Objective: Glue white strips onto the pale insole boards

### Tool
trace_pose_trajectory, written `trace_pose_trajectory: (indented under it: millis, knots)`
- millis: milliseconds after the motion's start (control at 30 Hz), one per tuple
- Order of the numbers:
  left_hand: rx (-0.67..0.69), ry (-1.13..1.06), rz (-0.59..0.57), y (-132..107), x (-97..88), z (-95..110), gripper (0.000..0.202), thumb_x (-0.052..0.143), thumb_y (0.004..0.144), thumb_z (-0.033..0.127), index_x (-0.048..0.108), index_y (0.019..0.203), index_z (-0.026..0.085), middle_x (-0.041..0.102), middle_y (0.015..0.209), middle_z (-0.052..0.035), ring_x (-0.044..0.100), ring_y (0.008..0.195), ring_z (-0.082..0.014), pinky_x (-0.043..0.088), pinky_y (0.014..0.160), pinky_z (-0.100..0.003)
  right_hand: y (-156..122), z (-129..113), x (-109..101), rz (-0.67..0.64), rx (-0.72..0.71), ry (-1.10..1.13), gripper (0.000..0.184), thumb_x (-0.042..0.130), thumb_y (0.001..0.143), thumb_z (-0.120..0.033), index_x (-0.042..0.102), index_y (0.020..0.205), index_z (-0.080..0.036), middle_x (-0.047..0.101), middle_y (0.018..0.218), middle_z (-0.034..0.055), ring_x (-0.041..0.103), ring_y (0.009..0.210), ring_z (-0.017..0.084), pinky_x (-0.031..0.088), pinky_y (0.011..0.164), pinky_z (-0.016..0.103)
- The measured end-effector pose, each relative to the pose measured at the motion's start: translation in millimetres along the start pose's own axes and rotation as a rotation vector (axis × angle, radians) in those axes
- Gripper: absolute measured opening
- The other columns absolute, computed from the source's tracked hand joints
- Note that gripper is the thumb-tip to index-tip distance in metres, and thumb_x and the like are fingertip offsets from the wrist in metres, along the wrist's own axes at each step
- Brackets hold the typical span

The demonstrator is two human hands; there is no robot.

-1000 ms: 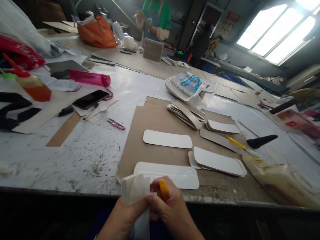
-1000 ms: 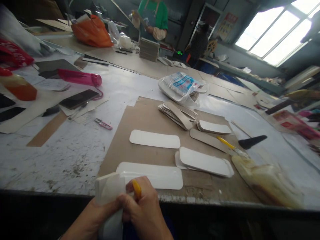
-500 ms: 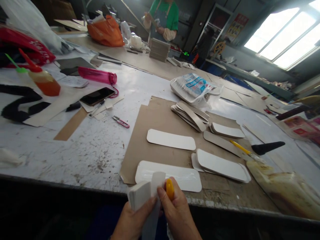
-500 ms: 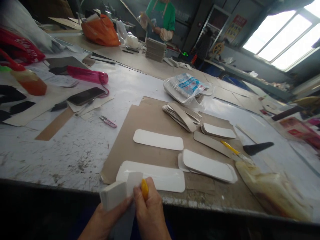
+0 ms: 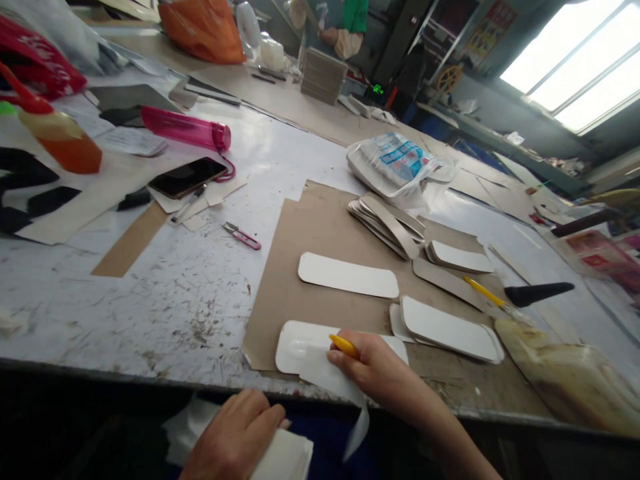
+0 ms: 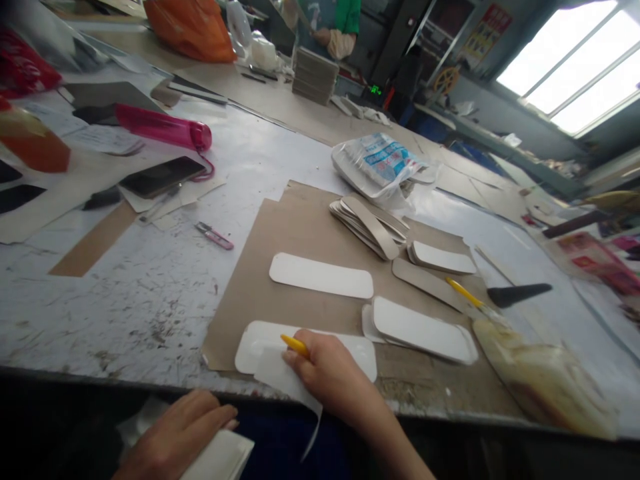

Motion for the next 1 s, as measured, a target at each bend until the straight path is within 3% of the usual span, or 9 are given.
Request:
trace_pose_trajectory:
  millis: [133, 200, 467, 600, 800, 1000]
  knots:
    - [0.070, 0.071, 0.058, 7, -12.2, -6, 0.019, 0.043, 0.084, 0.008, 0.056, 0.097, 0.014, 0.056, 0.108, -0.0120, 0.049, 0.106, -0.0220, 0.043, 0.090, -0.034, 24, -16, 1, -0.067, 0.024, -0.149, 0.015, 0.051, 0.084, -0.028, 0.054, 0.074, -0.018, 0.057, 0.069, -0.0015, 0.049, 0.063, 0.012, 0.027, 0.057, 0.022]
    - [0.076, 0.077, 0.067, 10, -11.9, -10, 0.020, 0.042, 0.084, 0.006, 0.057, 0.095, 0.015, 0.055, 0.113, -0.0120, 0.047, 0.112, -0.0212, 0.040, 0.096, -0.032, 32, -20, 5, -0.089, 0.039, -0.204, 0.013, 0.052, 0.084, -0.028, 0.056, 0.075, -0.018, 0.059, 0.070, -0.0004, 0.050, 0.063, 0.012, 0.027, 0.056, 0.022]
    - [0.088, 0.067, 0.043, 19, -7.8, -17, 0.019, 0.043, 0.083, 0.006, 0.057, 0.090, 0.016, 0.054, 0.124, -0.0096, 0.045, 0.116, -0.0194, 0.039, 0.100, -0.032, 45, -19, 13, -0.108, 0.078, -0.368, 0.017, 0.050, 0.086, -0.031, 0.060, 0.082, -0.018, 0.062, 0.072, 0.0029, 0.054, 0.064, 0.015, 0.026, 0.053, 0.023]
    - [0.165, 0.099, 0.040, 25, -13.5, -19, 0.017, 0.043, 0.084, 0.007, 0.058, 0.089, 0.015, 0.057, 0.121, -0.0097, 0.046, 0.115, -0.0173, 0.038, 0.101, -0.029, 45, -21, 13, -0.100, 0.085, -0.407, 0.018, 0.050, 0.086, -0.032, 0.061, 0.083, -0.018, 0.063, 0.074, 0.0039, 0.057, 0.067, 0.017, 0.027, 0.053, 0.024]
    - [0.198, 0.124, -0.060, 28, -10.9, -26, 0.025, 0.040, 0.084, 0.007, 0.060, 0.095, 0.016, 0.056, 0.123, -0.0062, 0.045, 0.116, -0.0150, 0.037, 0.101, -0.027, 47, -21, 16, -0.108, 0.062, -0.459, 0.019, 0.048, 0.087, -0.032, 0.061, 0.086, -0.019, 0.065, 0.078, 0.0051, 0.059, 0.070, 0.019, 0.029, 0.054, 0.025]
    - [0.161, 0.116, 0.066, 27, -1.3, -30, 0.034, 0.028, 0.090, 0.011, 0.062, 0.088, 0.014, 0.064, 0.107, -0.0071, 0.053, 0.103, -0.0167, 0.044, 0.092, -0.030, 49, -22, 17, -0.103, 0.031, -0.507, 0.020, 0.048, 0.086, -0.034, 0.063, 0.086, -0.020, 0.066, 0.078, 0.0060, 0.061, 0.072, 0.021, 0.031, 0.055, 0.025]
Point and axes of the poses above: each hand's wrist, its own y-axis towards the middle knuckle, its own x-axis out of the palm, z = x × y, the point moved 4 cm from there along y, towards the middle knuckle
